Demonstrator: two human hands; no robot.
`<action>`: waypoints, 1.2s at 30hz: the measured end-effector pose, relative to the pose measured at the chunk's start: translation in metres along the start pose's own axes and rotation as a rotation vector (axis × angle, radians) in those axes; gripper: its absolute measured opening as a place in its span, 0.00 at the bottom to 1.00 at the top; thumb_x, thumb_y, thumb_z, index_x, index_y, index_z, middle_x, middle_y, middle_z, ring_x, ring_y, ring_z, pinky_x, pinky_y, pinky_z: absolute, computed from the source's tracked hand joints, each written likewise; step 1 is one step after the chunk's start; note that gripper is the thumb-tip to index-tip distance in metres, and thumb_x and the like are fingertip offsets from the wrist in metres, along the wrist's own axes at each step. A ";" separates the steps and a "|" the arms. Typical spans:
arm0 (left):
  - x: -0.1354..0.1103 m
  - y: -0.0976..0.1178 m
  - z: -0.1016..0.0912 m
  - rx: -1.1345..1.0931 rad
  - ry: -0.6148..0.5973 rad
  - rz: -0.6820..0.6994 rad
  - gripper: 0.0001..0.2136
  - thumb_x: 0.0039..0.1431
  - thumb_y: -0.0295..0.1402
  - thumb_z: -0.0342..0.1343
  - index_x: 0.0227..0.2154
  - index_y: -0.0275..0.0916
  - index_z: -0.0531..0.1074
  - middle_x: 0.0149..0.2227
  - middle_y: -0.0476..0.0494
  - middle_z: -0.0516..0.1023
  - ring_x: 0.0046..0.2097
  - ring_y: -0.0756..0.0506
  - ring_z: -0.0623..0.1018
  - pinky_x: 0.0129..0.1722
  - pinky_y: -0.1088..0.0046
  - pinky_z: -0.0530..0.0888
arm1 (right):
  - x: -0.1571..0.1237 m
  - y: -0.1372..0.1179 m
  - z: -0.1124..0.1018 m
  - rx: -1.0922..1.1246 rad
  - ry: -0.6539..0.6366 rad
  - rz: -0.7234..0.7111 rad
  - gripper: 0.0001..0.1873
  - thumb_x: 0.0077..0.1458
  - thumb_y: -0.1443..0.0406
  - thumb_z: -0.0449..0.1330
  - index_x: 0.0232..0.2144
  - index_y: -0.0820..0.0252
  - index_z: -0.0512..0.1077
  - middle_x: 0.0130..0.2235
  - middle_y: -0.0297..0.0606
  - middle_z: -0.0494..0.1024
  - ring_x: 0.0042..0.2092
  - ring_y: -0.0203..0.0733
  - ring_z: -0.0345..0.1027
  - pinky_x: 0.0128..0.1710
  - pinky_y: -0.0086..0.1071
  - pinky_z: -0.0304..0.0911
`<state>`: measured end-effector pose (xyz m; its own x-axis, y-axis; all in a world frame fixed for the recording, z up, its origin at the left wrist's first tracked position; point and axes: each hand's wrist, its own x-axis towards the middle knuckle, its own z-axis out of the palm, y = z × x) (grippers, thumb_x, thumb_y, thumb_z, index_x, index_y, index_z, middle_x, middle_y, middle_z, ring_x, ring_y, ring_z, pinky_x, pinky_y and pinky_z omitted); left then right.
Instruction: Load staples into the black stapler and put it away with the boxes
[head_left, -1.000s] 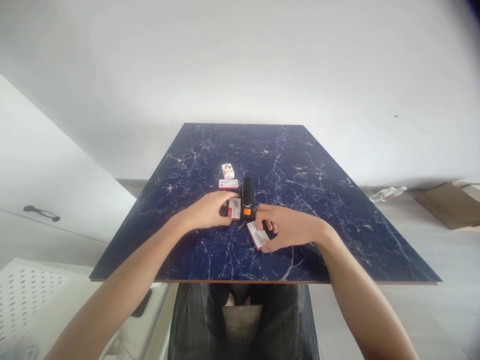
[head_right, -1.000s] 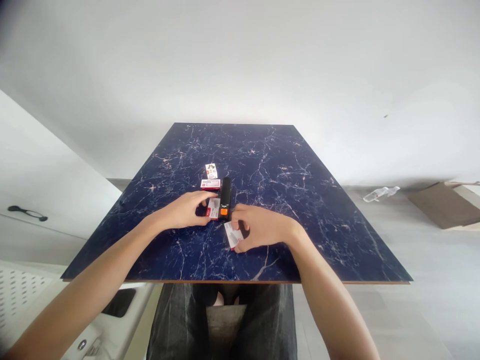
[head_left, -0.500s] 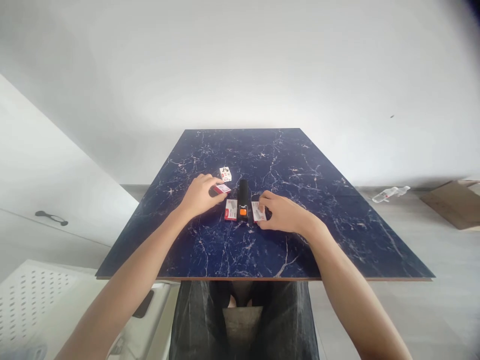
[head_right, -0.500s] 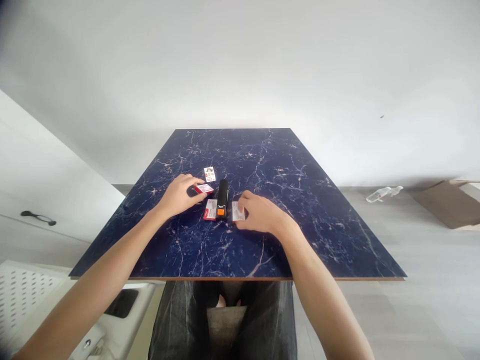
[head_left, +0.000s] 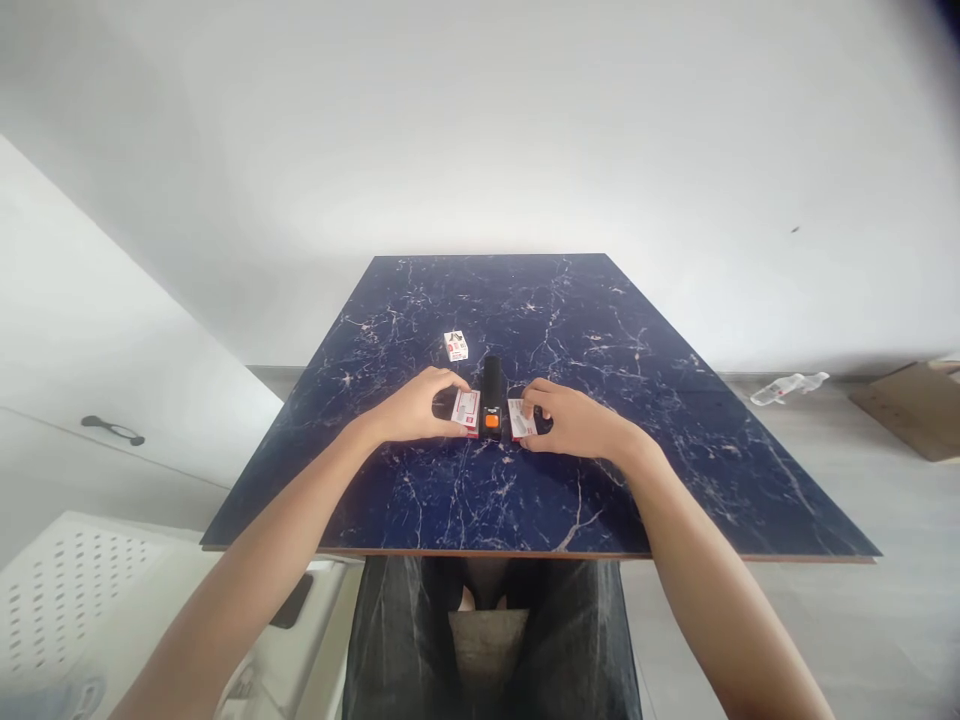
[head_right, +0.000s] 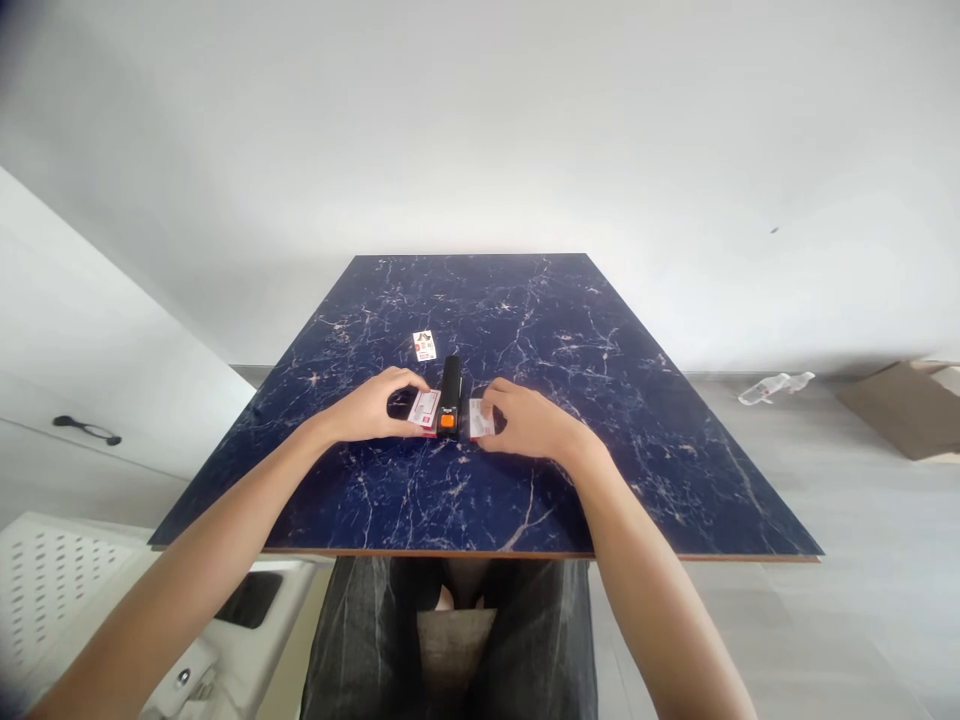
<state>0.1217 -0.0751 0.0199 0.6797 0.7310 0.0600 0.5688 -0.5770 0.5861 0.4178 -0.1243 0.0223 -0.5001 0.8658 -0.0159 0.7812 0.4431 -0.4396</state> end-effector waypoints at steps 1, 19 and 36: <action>-0.001 0.002 0.002 0.003 -0.009 -0.010 0.29 0.51 0.49 0.67 0.55 0.46 0.71 0.55 0.37 0.74 0.54 0.34 0.74 0.51 0.54 0.72 | 0.000 0.000 0.000 0.010 -0.004 0.006 0.17 0.53 0.54 0.64 0.40 0.56 0.71 0.46 0.40 0.72 0.38 0.45 0.70 0.37 0.39 0.64; -0.003 -0.009 0.010 0.013 0.151 0.108 0.34 0.64 0.46 0.56 0.70 0.50 0.53 0.63 0.38 0.69 0.62 0.33 0.69 0.59 0.50 0.68 | 0.001 -0.031 -0.028 -0.045 0.384 0.079 0.18 0.55 0.51 0.64 0.42 0.54 0.72 0.46 0.42 0.78 0.49 0.54 0.68 0.44 0.42 0.64; 0.004 -0.035 0.014 0.074 0.443 -0.007 0.25 0.68 0.29 0.47 0.66 0.44 0.59 0.58 0.41 0.74 0.54 0.42 0.75 0.57 0.58 0.72 | 0.046 -0.082 -0.014 -0.306 0.146 -0.297 0.18 0.54 0.50 0.65 0.35 0.60 0.78 0.49 0.53 0.78 0.57 0.66 0.64 0.52 0.54 0.67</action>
<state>0.1110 -0.0569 -0.0116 0.4209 0.8112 0.4059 0.6150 -0.5841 0.5297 0.3362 -0.1180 0.0707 -0.6788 0.7044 0.2077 0.6971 0.7070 -0.1193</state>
